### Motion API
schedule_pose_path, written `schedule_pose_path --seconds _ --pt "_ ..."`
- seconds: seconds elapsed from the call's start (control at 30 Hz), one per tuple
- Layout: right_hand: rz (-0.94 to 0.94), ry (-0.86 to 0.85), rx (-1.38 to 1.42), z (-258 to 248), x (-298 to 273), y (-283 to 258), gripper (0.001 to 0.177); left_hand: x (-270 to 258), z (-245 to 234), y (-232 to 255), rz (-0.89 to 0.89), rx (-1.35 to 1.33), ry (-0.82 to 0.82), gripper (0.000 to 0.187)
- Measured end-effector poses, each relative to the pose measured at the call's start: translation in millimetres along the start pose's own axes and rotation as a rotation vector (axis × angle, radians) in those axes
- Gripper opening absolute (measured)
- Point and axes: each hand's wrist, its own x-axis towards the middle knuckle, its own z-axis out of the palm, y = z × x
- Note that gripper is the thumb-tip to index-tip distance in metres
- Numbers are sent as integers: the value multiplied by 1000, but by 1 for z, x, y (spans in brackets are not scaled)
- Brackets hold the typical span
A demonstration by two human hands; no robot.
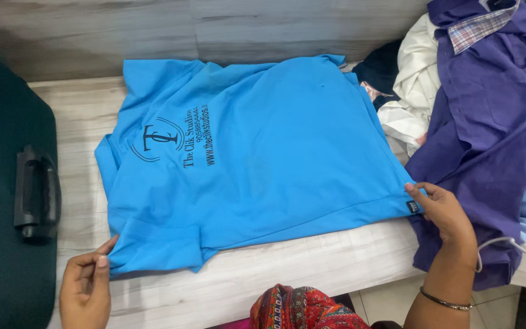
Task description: The person folds a white striped shirt and a blue polo shirt on a tiled floor next to an open suitcase. They smooth the shirts, fold the sleeves and body, and place the folded white shirt into the suitcase before folding the blue shirt.
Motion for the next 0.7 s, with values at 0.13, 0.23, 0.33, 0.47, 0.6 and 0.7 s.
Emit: schedule_pose_path --seconds 0.13,0.23,0.33,0.47,0.6,0.7 --pt "-174 -43 183 11 8 -7 29 14 3 2 -135 -219 189 14" --pt "-529 141 421 -10 23 11 28 17 -11 29 81 -564 126 12" --pt "-488 148 730 -43 17 59 13 8 -26 41 28 -445 1 18" --pt "-181 320 79 -46 -7 75 26 1 -35 57 -599 419 -528 31" --pt "-433 665 -466 -24 -57 23 25 -3 -10 100 -412 783 -419 40" --pt "-698 554 -199 4 -65 -33 21 12 14 123 7 745 -234 36"
